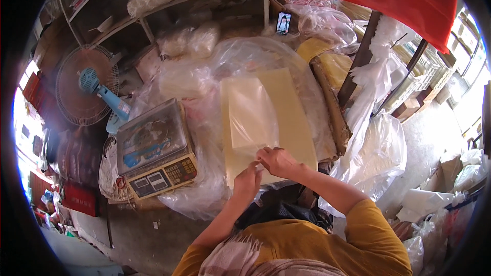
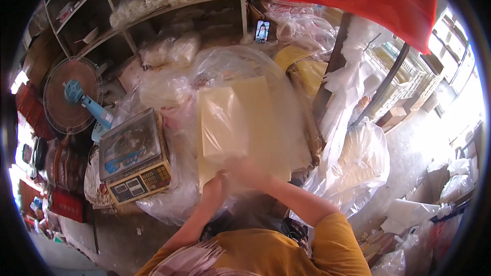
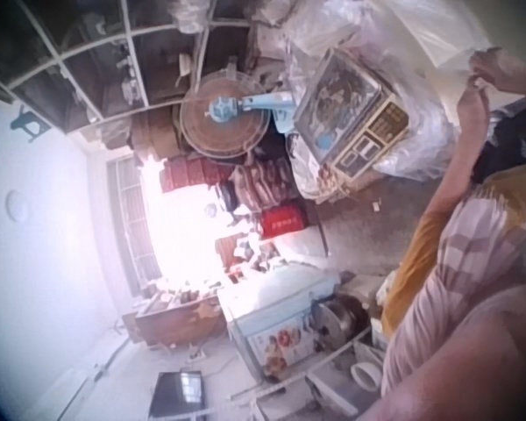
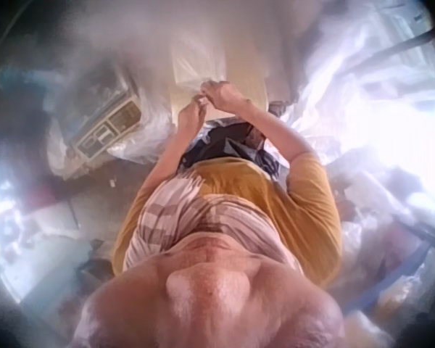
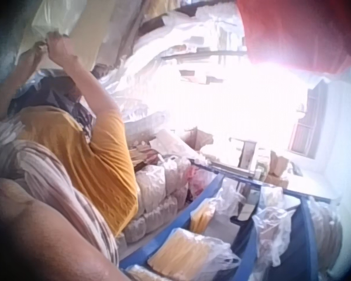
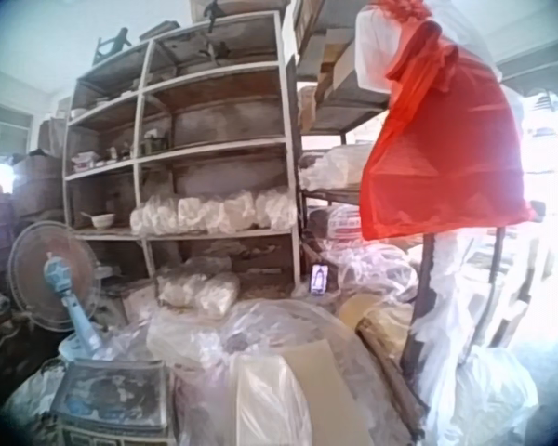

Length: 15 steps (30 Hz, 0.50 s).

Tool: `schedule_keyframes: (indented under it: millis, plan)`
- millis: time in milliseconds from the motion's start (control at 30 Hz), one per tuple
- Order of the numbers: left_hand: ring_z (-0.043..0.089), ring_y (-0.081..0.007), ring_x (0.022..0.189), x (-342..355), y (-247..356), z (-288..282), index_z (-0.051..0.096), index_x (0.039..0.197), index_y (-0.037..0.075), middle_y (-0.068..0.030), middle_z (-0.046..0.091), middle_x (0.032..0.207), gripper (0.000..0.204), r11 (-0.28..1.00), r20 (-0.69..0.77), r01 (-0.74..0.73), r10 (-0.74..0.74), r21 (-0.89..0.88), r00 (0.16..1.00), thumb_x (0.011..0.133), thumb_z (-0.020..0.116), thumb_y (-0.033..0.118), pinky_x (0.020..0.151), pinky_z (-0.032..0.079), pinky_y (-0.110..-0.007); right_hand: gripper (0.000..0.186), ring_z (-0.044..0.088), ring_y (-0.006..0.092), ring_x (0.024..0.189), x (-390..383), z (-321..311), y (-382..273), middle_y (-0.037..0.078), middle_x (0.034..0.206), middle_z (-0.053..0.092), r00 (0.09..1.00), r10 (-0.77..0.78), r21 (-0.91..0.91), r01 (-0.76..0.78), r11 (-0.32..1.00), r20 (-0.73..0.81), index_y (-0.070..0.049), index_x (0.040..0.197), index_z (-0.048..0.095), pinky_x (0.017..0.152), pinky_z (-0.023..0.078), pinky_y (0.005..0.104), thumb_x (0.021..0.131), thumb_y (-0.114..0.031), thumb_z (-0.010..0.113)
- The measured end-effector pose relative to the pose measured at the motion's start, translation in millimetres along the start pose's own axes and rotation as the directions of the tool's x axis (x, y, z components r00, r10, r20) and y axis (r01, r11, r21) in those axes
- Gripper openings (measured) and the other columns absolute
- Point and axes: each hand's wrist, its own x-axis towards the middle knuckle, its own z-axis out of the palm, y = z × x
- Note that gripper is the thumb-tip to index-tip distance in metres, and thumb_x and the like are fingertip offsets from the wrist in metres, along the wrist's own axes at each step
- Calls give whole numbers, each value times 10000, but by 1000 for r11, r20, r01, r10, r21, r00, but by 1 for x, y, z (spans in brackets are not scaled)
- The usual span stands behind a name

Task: The person counts and aligns large sheets of paper, stacks them on a pile, and then places the stack into a large plastic bag.

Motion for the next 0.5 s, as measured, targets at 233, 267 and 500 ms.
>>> schedule_keyframes:
  millis: [233,267,500]
  plan:
    - [495,-83,550,7,0,-22,654,863,13,-40,647,707,135,616,561,670,-407,-413,721,869,558,108,496,385,-233,107,611,320,701,-13,-35,-30,109,794,615,973,181,63,-174,983,-141,-61,845,572,602,483,402,827,-154,622]
    - [495,-83,550,5,-2,-20,654,863,13,-40,647,707,135,615,564,673,-408,-411,718,869,558,108,496,385,-233,122,607,327,689,-20,-30,-35,112,774,616,969,244,66,-241,968,-32,-59,811,575,596,476,400,835,-170,619]
    - [485,-93,546,-2,0,-23,661,849,18,-56,627,714,108,300,600,674,-310,-675,738,855,616,116,489,364,-241,184,585,345,662,-34,-39,-42,144,684,587,992,77,345,-107,933,100,-39,760,572,567,454,405,836,-200,619]
